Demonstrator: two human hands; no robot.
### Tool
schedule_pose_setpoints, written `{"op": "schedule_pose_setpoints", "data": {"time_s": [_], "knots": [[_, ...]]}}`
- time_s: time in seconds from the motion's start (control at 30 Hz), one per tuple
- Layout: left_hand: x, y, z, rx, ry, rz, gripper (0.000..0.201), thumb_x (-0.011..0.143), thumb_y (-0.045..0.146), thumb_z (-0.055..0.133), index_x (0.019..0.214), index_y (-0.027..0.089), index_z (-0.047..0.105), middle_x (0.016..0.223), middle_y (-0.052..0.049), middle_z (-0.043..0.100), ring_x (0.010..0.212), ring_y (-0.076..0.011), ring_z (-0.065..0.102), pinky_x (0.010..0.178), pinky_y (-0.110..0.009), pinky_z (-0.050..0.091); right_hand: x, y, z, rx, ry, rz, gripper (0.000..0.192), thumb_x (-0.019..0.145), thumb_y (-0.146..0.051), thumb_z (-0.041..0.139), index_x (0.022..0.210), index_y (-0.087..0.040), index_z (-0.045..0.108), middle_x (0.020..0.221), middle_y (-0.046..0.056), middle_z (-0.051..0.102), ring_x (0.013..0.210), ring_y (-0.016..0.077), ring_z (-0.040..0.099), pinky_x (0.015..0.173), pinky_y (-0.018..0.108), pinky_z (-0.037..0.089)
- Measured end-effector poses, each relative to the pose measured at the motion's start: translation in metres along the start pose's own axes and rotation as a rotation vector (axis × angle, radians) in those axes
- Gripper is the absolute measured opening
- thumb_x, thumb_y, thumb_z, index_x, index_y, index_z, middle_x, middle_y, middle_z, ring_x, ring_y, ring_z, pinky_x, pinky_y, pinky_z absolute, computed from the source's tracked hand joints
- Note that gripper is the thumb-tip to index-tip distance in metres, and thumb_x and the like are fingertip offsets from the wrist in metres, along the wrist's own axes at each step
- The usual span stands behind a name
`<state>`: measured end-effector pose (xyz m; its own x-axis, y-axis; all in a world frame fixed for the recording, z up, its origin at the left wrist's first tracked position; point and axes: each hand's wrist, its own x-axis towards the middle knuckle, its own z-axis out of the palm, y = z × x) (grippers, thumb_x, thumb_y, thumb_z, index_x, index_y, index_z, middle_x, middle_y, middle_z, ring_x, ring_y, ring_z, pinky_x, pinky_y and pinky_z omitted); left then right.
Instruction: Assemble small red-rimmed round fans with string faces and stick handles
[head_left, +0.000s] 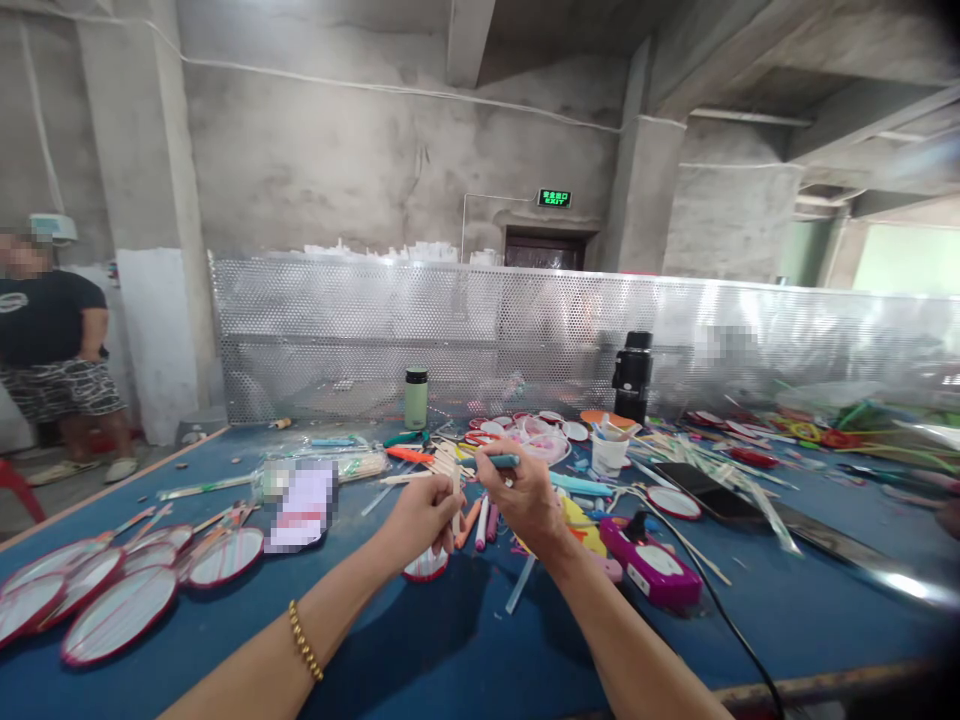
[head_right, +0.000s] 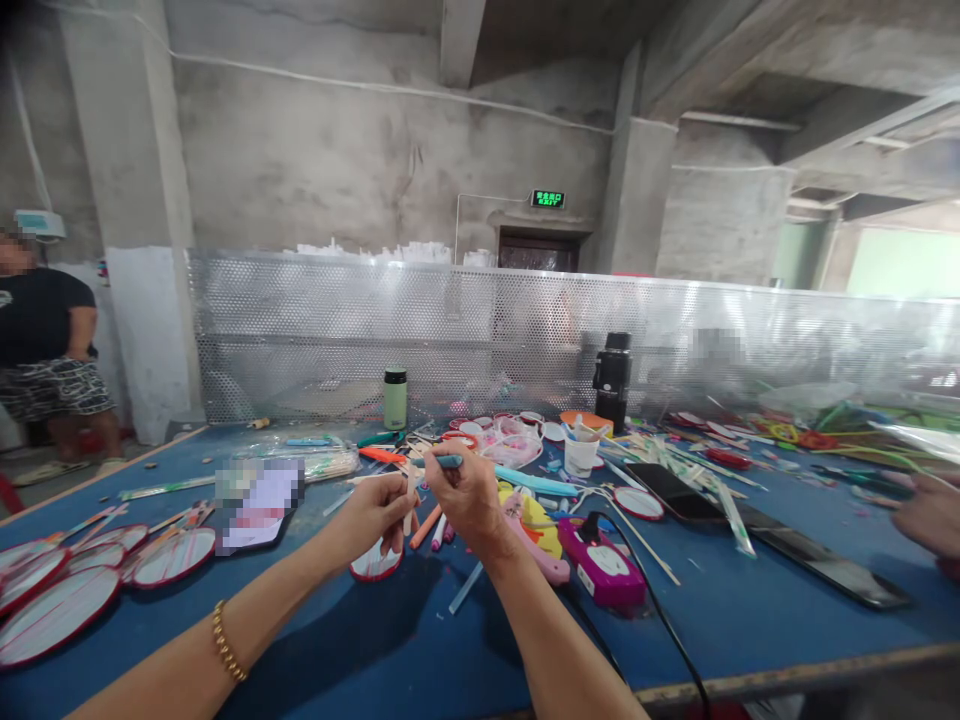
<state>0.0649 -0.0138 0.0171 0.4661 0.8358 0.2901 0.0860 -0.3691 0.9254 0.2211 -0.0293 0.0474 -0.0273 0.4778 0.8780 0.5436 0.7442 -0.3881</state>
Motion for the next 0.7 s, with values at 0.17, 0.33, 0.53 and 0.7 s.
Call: {"op": "schedule_pose_setpoints", "data": {"time_s": [0.17,0.33,0.53,0.7], "knots": [[0.0004,-0.0001,0.0002,-0.003,0.0,-0.01,0.026,0.08,0.04,0.052,0.066,0.019,0.047,0.047,0.001,0.058,0.032,-0.0104,0.051,0.032,-0.019,0.031,0.0019,-0.0024,-0.0003,0.017,0.025,0.013,0.017,0.086,-0.026,0.054,0.073,-0.016,0.061,0.065,0.001,0.059,0.055,0.0106,0.052,0.055,0.022,0.042],[-0.0001,0.0005,0.0009,-0.003,-0.001,-0.015,0.028,0.08,0.04,0.051,0.064,0.019,0.047,0.048,0.001,0.058,0.033,-0.0095,0.051,0.031,-0.018,0.031,0.0015,-0.0019,-0.0014,0.0,-0.002,0.01,0.016,0.085,-0.025,0.054,0.073,-0.017,0.061,0.065,0.001,0.06,0.056,0.0106,0.052,0.055,0.022,0.042],[-0.0006,0.0,0.0003,0.002,-0.007,-0.01,0.029,0.081,0.041,0.051,0.064,0.018,0.048,0.047,0.001,0.058,0.033,-0.0096,0.05,0.032,-0.019,0.032,0.0007,-0.0002,-0.0007,-0.004,0.011,0.004,0.016,0.086,-0.026,0.054,0.075,-0.017,0.061,0.067,0.001,0.061,0.057,0.0108,0.052,0.056,0.022,0.043],[-0.0011,0.0004,0.0012,-0.016,-0.005,-0.008,0.026,0.08,0.04,0.052,0.067,0.019,0.047,0.051,0.001,0.06,0.034,-0.0106,0.052,0.032,-0.02,0.032,0.0001,-0.0011,0.0,0.001,-0.013,0.021,0.017,0.086,-0.027,0.054,0.075,-0.017,0.061,0.066,0.001,0.06,0.055,0.0101,0.051,0.054,0.022,0.043]]}}
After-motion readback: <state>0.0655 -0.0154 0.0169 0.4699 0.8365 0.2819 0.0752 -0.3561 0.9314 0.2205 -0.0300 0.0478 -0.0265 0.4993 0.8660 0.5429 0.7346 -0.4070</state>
